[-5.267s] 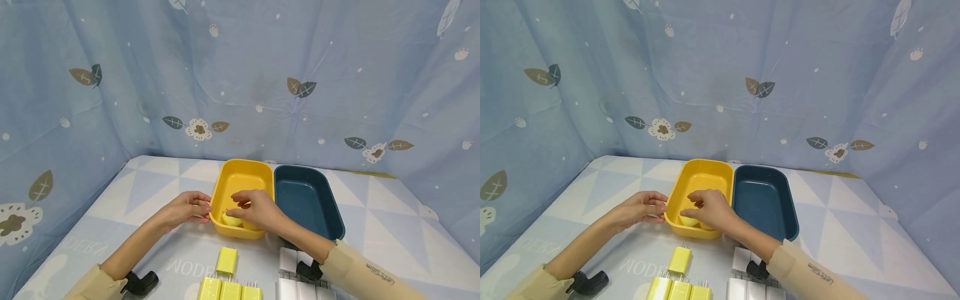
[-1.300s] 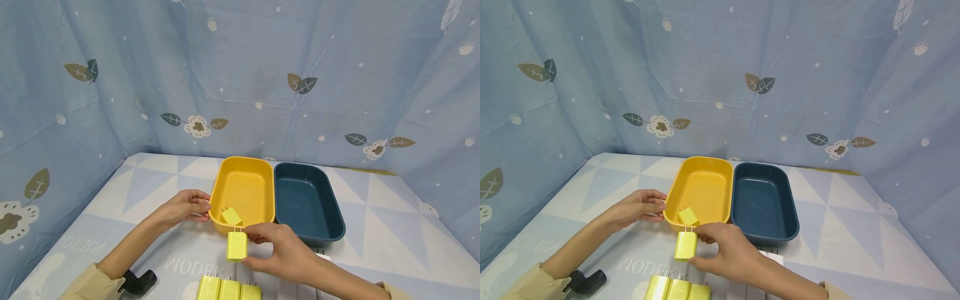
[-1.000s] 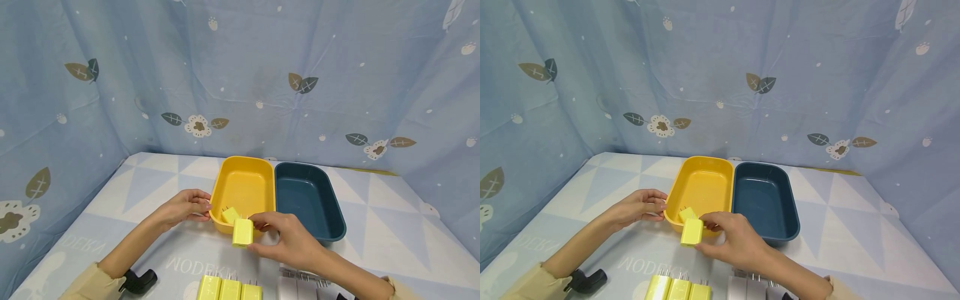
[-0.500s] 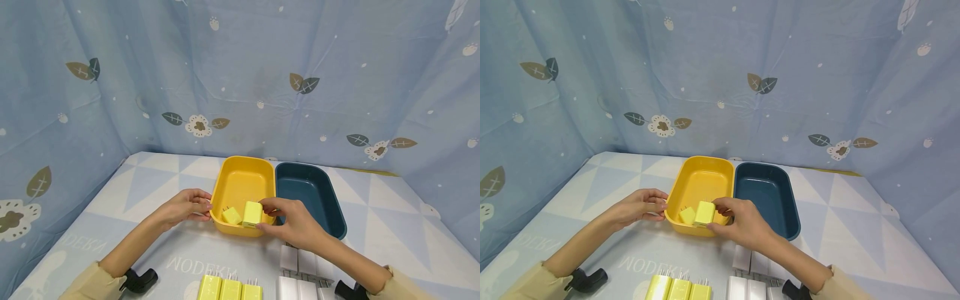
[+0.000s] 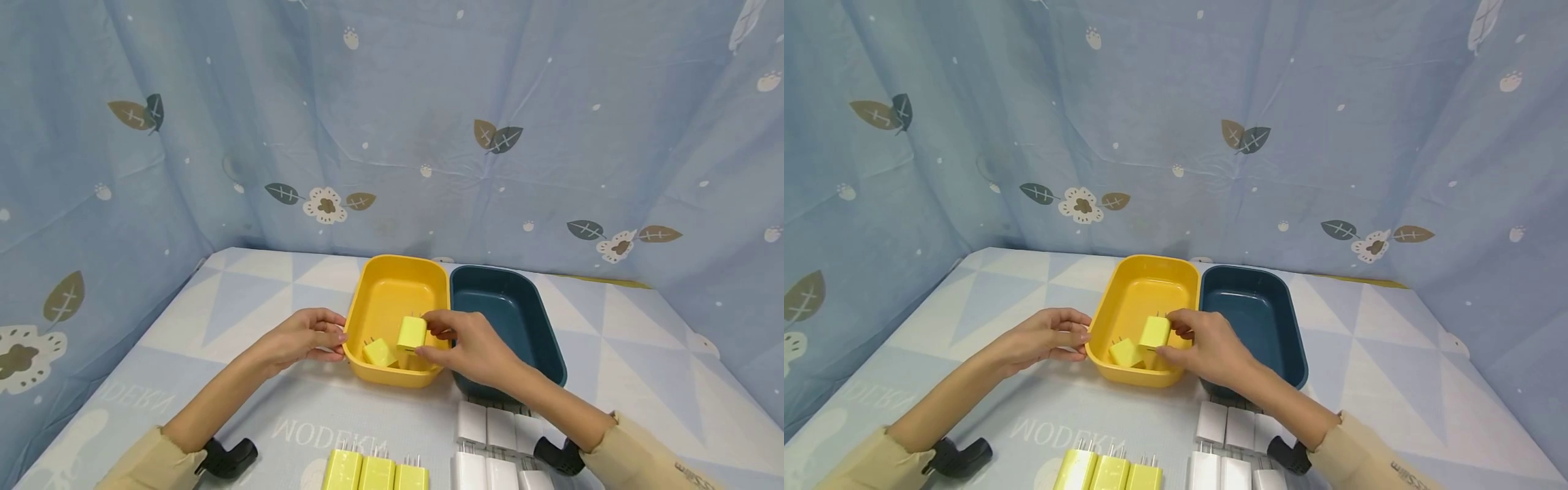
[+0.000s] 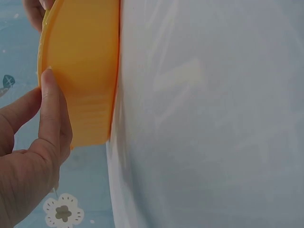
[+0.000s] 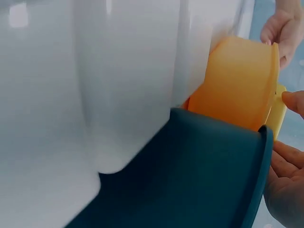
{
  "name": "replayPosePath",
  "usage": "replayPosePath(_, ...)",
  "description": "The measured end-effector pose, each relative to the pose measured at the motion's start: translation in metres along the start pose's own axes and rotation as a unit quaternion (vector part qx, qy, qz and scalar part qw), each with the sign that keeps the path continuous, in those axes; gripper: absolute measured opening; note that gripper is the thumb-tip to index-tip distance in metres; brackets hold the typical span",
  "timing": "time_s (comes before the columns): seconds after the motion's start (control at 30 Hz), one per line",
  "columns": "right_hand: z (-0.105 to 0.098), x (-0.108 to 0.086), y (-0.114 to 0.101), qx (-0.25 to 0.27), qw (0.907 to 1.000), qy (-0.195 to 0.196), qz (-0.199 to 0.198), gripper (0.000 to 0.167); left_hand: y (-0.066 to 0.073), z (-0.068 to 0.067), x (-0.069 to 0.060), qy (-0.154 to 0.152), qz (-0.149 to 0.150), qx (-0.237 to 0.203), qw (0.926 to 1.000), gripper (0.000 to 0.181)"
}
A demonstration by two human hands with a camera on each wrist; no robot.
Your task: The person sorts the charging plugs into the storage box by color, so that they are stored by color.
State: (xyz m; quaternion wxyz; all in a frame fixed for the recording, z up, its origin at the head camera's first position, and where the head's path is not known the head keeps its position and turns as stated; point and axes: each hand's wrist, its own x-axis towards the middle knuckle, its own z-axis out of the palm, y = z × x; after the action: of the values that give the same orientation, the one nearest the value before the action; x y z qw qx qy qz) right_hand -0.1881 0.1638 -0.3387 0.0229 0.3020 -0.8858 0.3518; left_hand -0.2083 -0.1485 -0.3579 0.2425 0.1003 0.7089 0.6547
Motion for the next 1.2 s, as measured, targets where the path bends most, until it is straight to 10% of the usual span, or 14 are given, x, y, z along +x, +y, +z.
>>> replayPosePath(1.2, 0.014, 0.025, -0.009, -0.123, 0.9902, -0.052, 0.041, 0.047, -0.001, -0.001, 0.000, -0.005, 0.005, 0.001, 1.0000, 0.042)
